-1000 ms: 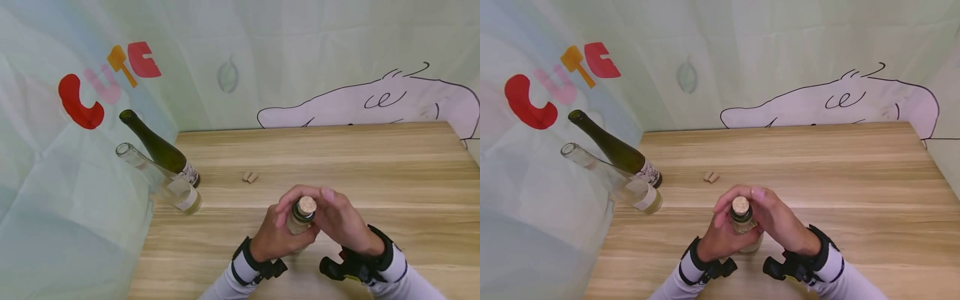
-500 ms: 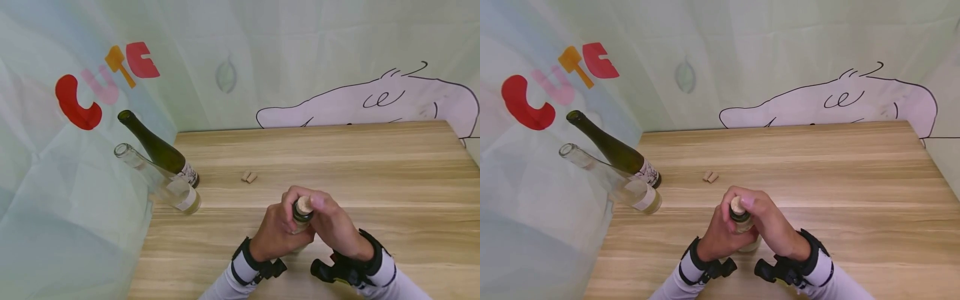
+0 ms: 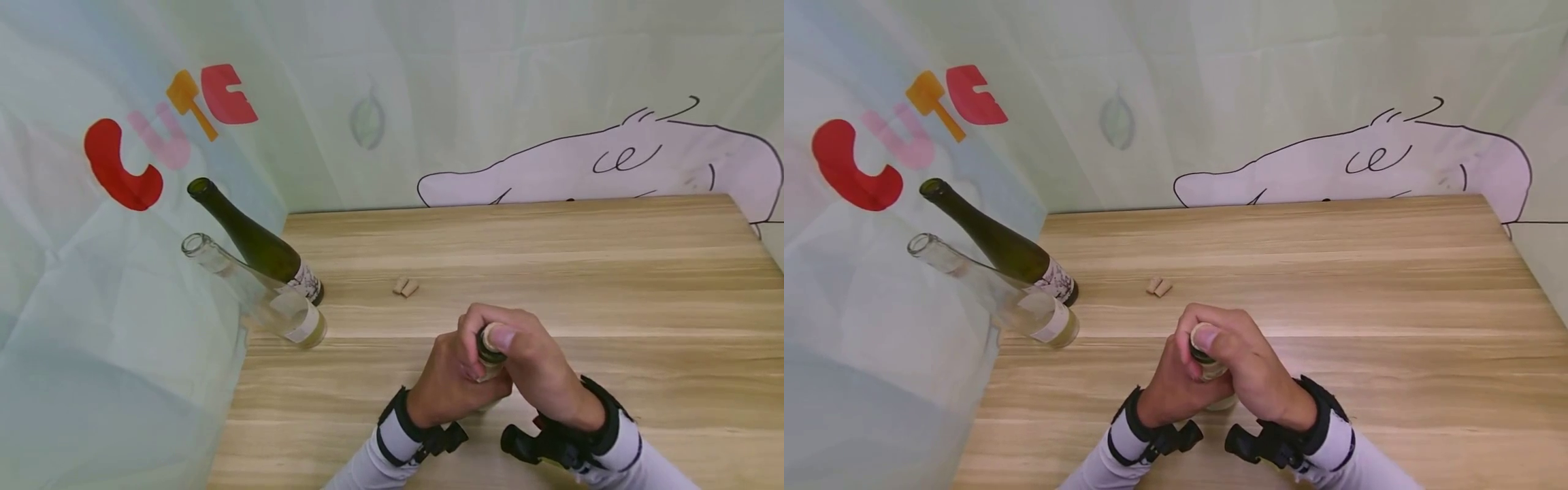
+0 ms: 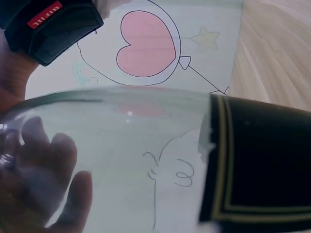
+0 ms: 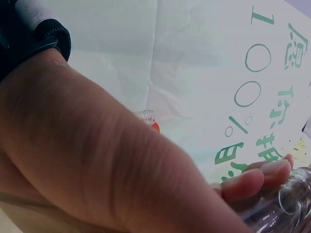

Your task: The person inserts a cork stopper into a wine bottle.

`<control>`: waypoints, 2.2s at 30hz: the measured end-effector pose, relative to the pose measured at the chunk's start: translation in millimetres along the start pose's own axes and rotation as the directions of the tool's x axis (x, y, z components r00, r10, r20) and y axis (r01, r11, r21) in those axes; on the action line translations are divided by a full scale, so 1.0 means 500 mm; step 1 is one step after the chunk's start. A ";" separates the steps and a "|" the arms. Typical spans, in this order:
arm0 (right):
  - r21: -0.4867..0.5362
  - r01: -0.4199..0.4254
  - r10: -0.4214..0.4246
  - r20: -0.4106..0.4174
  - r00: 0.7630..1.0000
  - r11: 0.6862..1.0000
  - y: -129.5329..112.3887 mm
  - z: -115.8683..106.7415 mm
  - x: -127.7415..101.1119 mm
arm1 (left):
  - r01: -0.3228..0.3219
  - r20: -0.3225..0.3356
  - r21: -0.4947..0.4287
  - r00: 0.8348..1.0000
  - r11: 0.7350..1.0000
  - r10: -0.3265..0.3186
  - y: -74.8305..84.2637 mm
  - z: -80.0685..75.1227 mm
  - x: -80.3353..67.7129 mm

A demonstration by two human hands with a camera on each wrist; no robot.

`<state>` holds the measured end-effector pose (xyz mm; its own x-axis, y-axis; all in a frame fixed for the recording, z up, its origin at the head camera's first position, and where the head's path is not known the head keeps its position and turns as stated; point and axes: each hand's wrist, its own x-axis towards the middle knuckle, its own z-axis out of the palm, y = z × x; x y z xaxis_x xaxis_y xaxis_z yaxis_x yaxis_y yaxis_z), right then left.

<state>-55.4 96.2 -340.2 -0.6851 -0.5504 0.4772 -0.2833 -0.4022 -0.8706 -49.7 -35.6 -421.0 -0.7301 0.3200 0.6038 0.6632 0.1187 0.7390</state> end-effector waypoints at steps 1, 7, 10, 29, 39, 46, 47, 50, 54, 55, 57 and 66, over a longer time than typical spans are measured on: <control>-0.005 -0.002 0.002 -0.005 1.000 1.000 -0.001 0.001 0.000 | -0.001 0.001 0.000 1.000 1.000 0.001 0.000 0.000 0.000; -0.024 -0.007 0.007 -0.015 1.000 1.000 -0.007 0.003 0.002 | -0.006 0.001 0.017 1.000 1.000 0.006 0.000 0.001 0.001; -0.014 -0.009 0.009 -0.014 1.000 1.000 -0.007 0.003 0.001 | -0.001 0.005 0.014 1.000 1.000 0.001 0.000 0.001 0.001; -0.163 -0.051 0.041 -0.064 0.997 0.985 0.003 0.003 -0.009 | -0.144 -0.001 0.188 0.989 0.971 0.147 0.002 0.000 0.007; -0.178 -0.070 0.056 -0.084 0.995 0.981 0.004 0.007 -0.007 | -0.123 0.066 0.190 0.991 0.974 0.112 -0.001 -0.015 -0.001; -0.199 -0.086 0.069 -0.092 0.993 0.976 0.004 0.008 -0.004 | -0.128 0.062 0.162 0.991 0.978 0.119 0.001 -0.021 -0.004; -0.204 -0.088 0.070 -0.093 0.993 0.975 0.004 0.008 -0.004 | -0.125 0.063 0.161 0.991 0.979 0.116 0.001 -0.021 -0.004; -0.213 -0.093 0.074 -0.095 0.993 0.973 0.002 0.009 -0.003 | -0.126 0.070 0.150 0.991 0.981 0.117 0.000 -0.022 -0.006; -0.226 -0.101 0.079 -0.106 0.991 0.969 -0.002 0.010 -0.003 | -0.141 0.071 0.129 0.989 0.981 0.133 -0.002 -0.022 -0.007; -0.234 -0.106 0.082 -0.112 0.990 0.966 -0.004 0.010 -0.002 | -0.147 0.071 0.119 0.988 0.982 0.140 -0.002 -0.022 -0.005; -0.244 -0.114 0.086 -0.121 0.989 0.963 -0.010 0.006 -0.001 | -0.147 0.071 0.072 0.987 0.986 0.142 -0.002 -0.024 -0.003; -0.247 -0.072 0.015 -0.228 0.974 0.966 -0.070 -0.070 0.013 | 0.013 0.027 -0.011 1.000 1.000 -0.013 0.004 -0.047 0.007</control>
<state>-73.3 132.1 -311.0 -0.8240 -0.3752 0.4245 -0.3900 -0.1680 -0.9054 -55.0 -56.4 -410.4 -0.7339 0.3437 0.5858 0.6515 0.1124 0.7503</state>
